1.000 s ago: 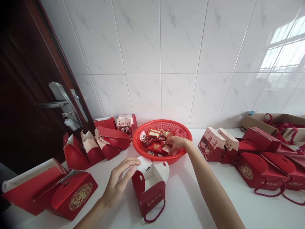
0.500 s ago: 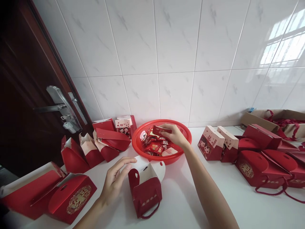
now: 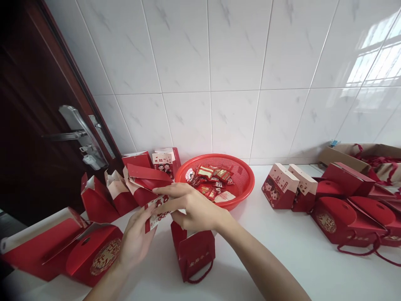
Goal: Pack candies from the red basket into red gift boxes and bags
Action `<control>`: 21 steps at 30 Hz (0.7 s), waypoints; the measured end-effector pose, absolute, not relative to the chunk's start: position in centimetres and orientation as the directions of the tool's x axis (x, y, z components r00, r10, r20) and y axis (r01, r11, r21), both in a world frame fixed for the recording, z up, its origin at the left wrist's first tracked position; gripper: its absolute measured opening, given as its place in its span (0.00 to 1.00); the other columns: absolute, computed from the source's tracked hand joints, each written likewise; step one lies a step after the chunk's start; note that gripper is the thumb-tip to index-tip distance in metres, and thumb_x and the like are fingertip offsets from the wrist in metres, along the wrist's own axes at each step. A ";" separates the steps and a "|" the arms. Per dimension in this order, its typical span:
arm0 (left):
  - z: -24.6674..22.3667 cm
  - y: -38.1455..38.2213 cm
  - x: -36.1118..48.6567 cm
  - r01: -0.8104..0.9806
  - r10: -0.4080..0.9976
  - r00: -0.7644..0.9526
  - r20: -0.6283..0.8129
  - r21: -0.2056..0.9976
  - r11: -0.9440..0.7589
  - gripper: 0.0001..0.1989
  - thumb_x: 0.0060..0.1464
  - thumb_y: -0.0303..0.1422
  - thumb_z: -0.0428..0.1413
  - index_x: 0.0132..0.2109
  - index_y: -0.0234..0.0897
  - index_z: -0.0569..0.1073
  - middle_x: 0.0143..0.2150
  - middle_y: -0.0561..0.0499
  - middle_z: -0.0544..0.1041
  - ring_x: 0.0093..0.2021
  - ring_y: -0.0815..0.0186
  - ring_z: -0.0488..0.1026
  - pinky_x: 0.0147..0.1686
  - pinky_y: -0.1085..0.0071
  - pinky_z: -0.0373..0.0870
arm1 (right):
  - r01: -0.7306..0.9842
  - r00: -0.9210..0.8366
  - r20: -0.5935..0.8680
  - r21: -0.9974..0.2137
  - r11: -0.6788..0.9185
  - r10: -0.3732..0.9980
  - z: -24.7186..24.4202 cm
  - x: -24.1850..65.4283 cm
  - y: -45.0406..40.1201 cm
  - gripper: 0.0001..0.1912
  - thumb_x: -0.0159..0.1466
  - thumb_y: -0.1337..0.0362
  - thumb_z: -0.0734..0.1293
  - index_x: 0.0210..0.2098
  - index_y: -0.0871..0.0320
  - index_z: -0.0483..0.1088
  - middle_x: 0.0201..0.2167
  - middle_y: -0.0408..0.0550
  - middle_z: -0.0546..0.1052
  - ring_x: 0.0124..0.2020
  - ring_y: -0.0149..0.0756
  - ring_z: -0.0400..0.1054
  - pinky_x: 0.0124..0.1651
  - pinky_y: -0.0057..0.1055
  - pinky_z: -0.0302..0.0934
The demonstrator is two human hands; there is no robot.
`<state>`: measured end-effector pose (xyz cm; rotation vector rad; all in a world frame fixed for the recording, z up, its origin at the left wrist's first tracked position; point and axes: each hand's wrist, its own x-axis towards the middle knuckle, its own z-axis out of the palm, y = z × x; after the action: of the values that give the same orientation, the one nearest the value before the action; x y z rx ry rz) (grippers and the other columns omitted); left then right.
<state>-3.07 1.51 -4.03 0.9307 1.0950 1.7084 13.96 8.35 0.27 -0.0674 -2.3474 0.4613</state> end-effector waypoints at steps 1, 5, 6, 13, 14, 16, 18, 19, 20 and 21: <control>-3.9 1.5 -3.1 -0.283 0.938 -0.324 0.123 0.933 -0.221 0.20 0.43 0.50 0.69 0.32 0.37 0.79 0.30 0.48 0.80 0.35 0.57 0.77 0.37 0.64 0.75 | -0.078 -0.730 0.650 -0.386 0.919 0.211 0.6 14.5 8.8 0.29 0.59 0.80 0.60 0.55 0.54 0.77 0.68 0.53 0.68 0.66 0.42 0.65 0.63 0.42 0.64; -4.1 1.8 -3.4 -0.299 0.945 -0.295 0.138 0.927 -0.229 0.20 0.48 0.47 0.68 0.39 0.35 0.80 0.38 0.45 0.83 0.42 0.55 0.79 0.43 0.62 0.75 | 0.192 -0.609 0.626 -0.479 0.856 0.487 2.8 17.5 12.9 0.29 0.62 0.74 0.64 0.61 0.51 0.72 0.65 0.51 0.71 0.66 0.46 0.64 0.64 0.47 0.64; -4.3 1.9 -3.4 -0.292 0.945 -0.296 0.137 0.929 -0.227 0.19 0.49 0.47 0.68 0.39 0.35 0.80 0.39 0.46 0.83 0.42 0.56 0.79 0.43 0.63 0.75 | 0.392 -0.543 0.537 -0.518 0.760 0.646 3.2 18.2 14.4 0.28 0.63 0.74 0.63 0.61 0.52 0.71 0.62 0.50 0.73 0.64 0.45 0.67 0.64 0.45 0.63; -5.2 2.0 -3.3 -0.272 0.949 -0.284 0.133 0.938 -0.213 0.20 0.51 0.48 0.67 0.41 0.35 0.80 0.39 0.47 0.84 0.41 0.58 0.80 0.42 0.66 0.75 | 0.903 -0.370 -0.238 -0.320 0.287 0.898 1.2 19.9 22.8 0.13 0.71 0.60 0.67 0.52 0.59 0.74 0.52 0.52 0.77 0.47 0.41 0.74 0.49 0.42 0.72; -5.3 2.0 -3.3 -0.270 0.949 -0.282 0.139 0.938 -0.217 0.20 0.52 0.48 0.67 0.42 0.35 0.80 0.39 0.47 0.84 0.41 0.59 0.80 0.42 0.67 0.75 | 0.920 -0.356 -0.312 -0.281 0.272 0.881 0.5 19.9 23.3 0.15 0.71 0.58 0.67 0.54 0.58 0.72 0.54 0.52 0.75 0.49 0.41 0.74 0.50 0.43 0.72; -5.3 2.0 -3.3 -0.260 0.950 -0.276 0.149 0.940 -0.223 0.19 0.53 0.47 0.66 0.41 0.35 0.80 0.38 0.48 0.83 0.40 0.61 0.79 0.42 0.68 0.75 | 0.941 -0.330 -0.404 -0.216 0.262 0.853 -0.9 19.7 23.8 0.17 0.71 0.57 0.67 0.56 0.57 0.70 0.56 0.52 0.74 0.50 0.42 0.73 0.51 0.44 0.71; -5.2 2.0 -3.3 -0.249 0.949 -0.274 0.156 0.942 -0.227 0.18 0.53 0.47 0.67 0.38 0.35 0.79 0.36 0.49 0.83 0.39 0.62 0.78 0.42 0.69 0.74 | 0.947 -0.320 -0.417 -0.178 0.268 0.851 -2.2 19.7 24.0 0.16 0.71 0.57 0.67 0.56 0.57 0.71 0.56 0.52 0.74 0.51 0.42 0.73 0.52 0.44 0.71; -5.1 2.0 -3.3 -0.246 0.949 -0.275 0.156 0.942 -0.227 0.18 0.52 0.47 0.67 0.36 0.36 0.78 0.35 0.49 0.82 0.38 0.62 0.78 0.41 0.70 0.74 | 0.947 -0.320 -0.397 -0.168 0.275 0.860 -2.6 19.7 24.1 0.16 0.71 0.57 0.67 0.56 0.57 0.71 0.56 0.52 0.74 0.51 0.42 0.73 0.52 0.44 0.71; -5.1 1.9 -3.3 -0.244 0.948 -0.276 0.156 0.943 -0.226 0.18 0.52 0.47 0.67 0.35 0.36 0.78 0.34 0.50 0.82 0.37 0.63 0.78 0.40 0.70 0.74 | 0.945 -0.324 -0.343 -0.165 0.283 0.882 -3.0 19.7 24.3 0.17 0.71 0.57 0.67 0.56 0.57 0.71 0.56 0.52 0.74 0.51 0.42 0.73 0.52 0.44 0.71; -5.0 1.8 -3.3 -0.241 0.949 -0.275 0.156 0.944 -0.225 0.18 0.52 0.47 0.67 0.34 0.36 0.77 0.33 0.50 0.81 0.36 0.63 0.77 0.40 0.70 0.74 | 0.943 -0.325 -0.282 -0.163 0.289 0.903 -3.3 19.8 24.4 0.17 0.71 0.57 0.67 0.56 0.57 0.71 0.55 0.53 0.74 0.50 0.42 0.73 0.52 0.44 0.71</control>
<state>-3.34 1.85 -4.99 1.0059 1.0798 1.6589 19.82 24.36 -3.32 -1.8949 -2.6269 0.4948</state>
